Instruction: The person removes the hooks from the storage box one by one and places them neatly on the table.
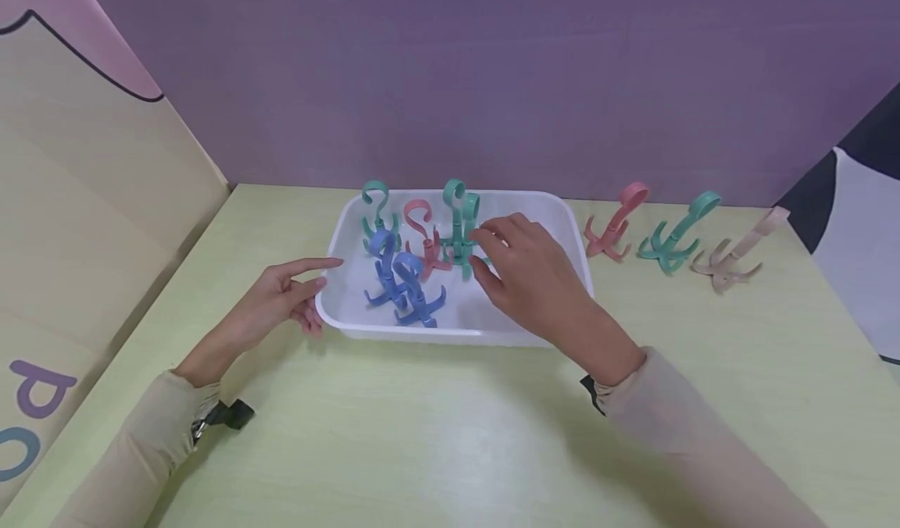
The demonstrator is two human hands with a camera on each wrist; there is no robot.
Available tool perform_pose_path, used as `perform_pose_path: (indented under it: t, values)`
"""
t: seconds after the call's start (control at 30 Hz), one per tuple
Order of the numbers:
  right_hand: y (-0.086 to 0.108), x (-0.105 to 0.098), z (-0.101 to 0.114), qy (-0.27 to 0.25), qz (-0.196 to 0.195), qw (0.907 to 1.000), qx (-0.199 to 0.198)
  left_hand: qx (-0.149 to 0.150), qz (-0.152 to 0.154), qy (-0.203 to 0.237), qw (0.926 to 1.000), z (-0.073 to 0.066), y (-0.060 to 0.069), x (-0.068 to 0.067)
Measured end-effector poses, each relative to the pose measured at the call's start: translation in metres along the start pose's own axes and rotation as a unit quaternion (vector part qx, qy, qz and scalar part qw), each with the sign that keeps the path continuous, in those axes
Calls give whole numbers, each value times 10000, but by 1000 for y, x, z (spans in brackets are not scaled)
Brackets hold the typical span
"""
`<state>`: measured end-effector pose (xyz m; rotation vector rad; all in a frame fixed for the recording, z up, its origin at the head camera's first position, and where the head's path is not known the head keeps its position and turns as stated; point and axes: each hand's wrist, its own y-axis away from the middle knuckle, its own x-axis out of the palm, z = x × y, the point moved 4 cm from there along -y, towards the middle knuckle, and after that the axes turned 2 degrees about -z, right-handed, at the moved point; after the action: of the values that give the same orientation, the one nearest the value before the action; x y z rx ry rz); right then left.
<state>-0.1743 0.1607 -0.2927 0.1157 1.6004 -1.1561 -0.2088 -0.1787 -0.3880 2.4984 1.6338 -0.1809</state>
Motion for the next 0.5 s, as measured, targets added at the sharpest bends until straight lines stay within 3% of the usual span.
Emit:
perform_pose_path:
  t: [0.4, 0.5]
  values:
    - [-16, 29, 30, -331, 226, 9978, -523, 21, -33, -37, 10000, 0, -1, 0]
    - [-19, 34, 34, -482, 452, 9960, -594, 21, -37, -48, 10000, 1, -1, 0]
